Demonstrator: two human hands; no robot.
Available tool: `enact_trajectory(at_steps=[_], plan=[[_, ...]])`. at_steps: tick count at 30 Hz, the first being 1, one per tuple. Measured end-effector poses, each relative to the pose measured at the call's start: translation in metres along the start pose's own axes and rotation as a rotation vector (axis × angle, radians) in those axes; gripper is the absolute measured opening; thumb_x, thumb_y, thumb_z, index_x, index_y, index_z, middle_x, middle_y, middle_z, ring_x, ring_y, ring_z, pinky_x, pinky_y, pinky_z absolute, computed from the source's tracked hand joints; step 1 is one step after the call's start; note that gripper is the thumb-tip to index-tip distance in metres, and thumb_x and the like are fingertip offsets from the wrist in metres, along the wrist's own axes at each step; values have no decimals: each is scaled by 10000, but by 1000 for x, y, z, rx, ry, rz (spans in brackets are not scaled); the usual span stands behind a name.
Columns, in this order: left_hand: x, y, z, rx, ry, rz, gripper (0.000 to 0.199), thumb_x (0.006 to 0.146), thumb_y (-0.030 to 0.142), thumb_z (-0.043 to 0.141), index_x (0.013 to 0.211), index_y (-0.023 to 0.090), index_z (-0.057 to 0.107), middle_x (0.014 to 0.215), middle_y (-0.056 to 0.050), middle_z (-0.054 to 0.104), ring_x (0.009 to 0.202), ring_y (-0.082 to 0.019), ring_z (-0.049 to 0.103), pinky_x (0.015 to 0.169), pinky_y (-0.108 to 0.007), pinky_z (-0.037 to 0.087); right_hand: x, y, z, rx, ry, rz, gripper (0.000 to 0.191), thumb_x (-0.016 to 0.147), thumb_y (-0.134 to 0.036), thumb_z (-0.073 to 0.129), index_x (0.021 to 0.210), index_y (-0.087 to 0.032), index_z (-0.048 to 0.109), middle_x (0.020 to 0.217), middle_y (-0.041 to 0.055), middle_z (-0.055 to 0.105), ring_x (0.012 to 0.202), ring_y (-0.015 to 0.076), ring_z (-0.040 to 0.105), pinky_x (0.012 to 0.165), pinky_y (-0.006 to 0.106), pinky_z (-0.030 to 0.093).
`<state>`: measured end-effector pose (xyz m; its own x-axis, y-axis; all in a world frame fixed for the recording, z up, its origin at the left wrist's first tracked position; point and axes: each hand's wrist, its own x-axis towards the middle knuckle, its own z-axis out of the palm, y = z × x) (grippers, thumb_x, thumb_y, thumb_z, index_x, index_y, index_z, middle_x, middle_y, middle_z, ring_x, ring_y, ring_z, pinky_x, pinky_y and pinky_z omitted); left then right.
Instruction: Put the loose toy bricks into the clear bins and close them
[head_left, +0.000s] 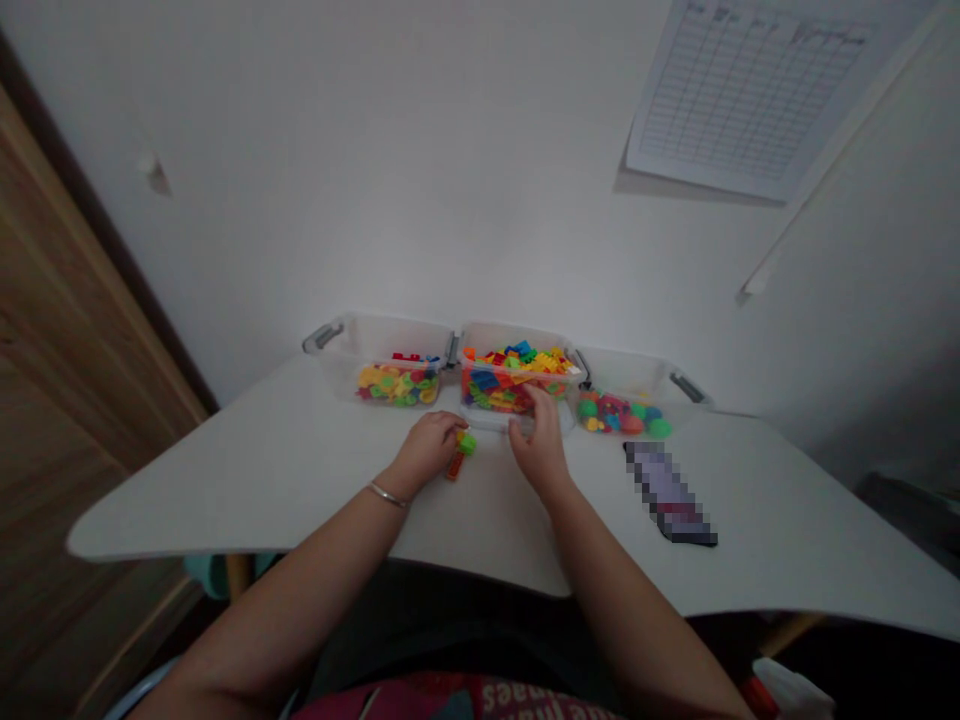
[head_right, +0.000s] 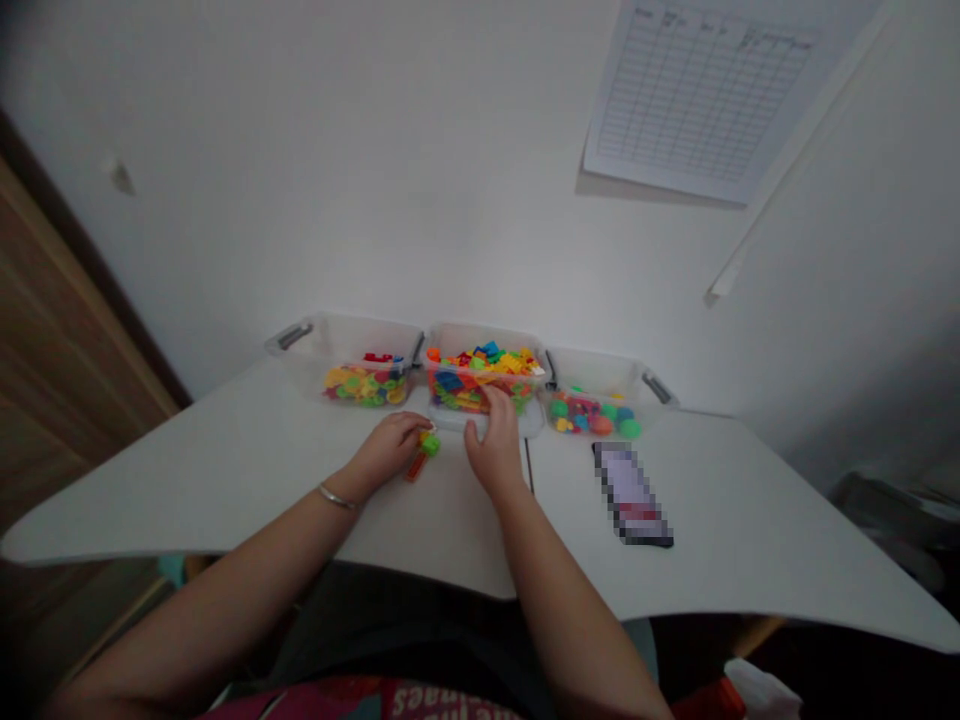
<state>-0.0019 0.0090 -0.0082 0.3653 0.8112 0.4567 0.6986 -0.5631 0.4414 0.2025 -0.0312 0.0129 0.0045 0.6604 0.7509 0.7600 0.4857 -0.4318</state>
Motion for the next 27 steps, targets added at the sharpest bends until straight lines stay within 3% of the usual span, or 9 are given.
enact_trajectory(at_steps=[5,8,13,17,23,27], plan=[[-2,3,-4,47,3,-35,363,792,87,454,1037,146,715,1068,-95,723,1047,-238,634,1010,-381,463,-21,-6,20,63,-421,-22,513,791,-121,534,1300,-179,556,1320,131,558,1254,238,485,1104,429,390],[-2,4,-6,63,24,-66,343,798,106,465,1027,153,717,1054,-95,726,1033,-248,636,993,-390,473,-26,-9,19,69,-560,-77,540,793,-95,536,1313,-237,564,1373,95,537,1276,223,475,1108,427,380],[-2,6,-6,75,19,-94,341,789,114,470,1017,156,721,1042,-90,731,1021,-249,640,985,-388,478,-26,-14,12,44,-598,-96,515,808,-86,537,1300,-234,566,1375,79,549,1272,213,475,1102,406,374],[-2,4,-4,78,11,-89,345,782,117,467,1004,157,728,1039,-95,732,1015,-249,642,982,-385,479,-24,-16,9,-19,-567,-36,330,817,-106,565,1136,-171,614,1164,95,650,1138,221,540,1016,374,429],[-2,0,0,51,15,-62,350,775,115,466,1004,165,726,1038,-82,731,1013,-236,638,976,-370,480,-24,-9,7,-172,-515,85,62,838,-154,579,873,-194,610,917,68,660,922,218,568,842,338,455],[-2,0,0,23,8,-41,336,777,114,477,998,168,724,1037,-78,729,1018,-233,637,984,-370,477,-25,-5,7,-169,-471,120,123,799,-102,547,860,-197,594,907,60,642,903,206,562,834,327,458]])
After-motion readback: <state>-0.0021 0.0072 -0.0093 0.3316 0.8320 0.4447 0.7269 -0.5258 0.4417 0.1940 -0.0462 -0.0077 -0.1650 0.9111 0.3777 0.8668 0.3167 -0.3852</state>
